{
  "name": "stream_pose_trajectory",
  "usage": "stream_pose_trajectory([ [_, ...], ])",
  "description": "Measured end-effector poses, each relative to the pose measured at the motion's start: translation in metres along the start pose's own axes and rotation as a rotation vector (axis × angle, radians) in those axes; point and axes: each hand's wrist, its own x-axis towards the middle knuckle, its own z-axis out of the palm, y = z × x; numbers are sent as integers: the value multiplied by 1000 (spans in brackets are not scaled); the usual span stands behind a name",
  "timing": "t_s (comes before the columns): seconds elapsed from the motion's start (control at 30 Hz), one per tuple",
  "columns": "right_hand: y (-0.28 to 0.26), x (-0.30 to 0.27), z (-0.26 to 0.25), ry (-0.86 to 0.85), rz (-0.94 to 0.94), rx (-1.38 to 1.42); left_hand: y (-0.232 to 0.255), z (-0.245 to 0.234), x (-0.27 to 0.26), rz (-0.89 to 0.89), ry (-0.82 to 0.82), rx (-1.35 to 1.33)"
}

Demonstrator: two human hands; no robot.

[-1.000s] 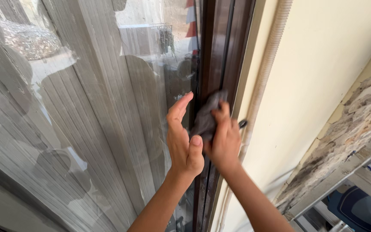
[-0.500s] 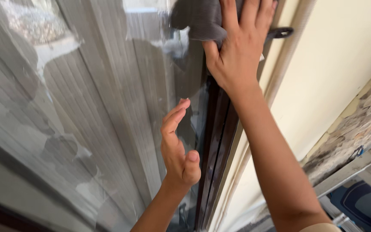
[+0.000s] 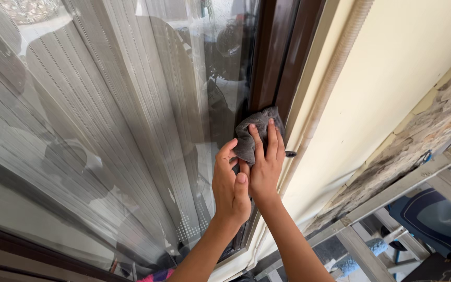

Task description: The person sprays a glass window with a cleaning solution, wipes the surface with a cloth, and uses a squeegee to remove excess liquid. The person repeats the spray and wipe cycle on different sections of the window.

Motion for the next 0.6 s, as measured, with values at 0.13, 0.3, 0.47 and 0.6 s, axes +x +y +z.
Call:
stream_pose_trajectory([
  [0.13, -14, 30, -18, 49, -16, 206, 4, -4, 2, 97, 0, -113],
  [0.3, -16, 99, -45, 3, -69, 284, 13, -5, 11, 143, 54, -177],
  [0.47, -6, 51, -26, 24, -85, 142, -1, -1, -1, 41, 76, -188],
  [0.6, 12, -23, 6, -28, 10, 140, -15, -1, -23, -39, 25, -187],
])
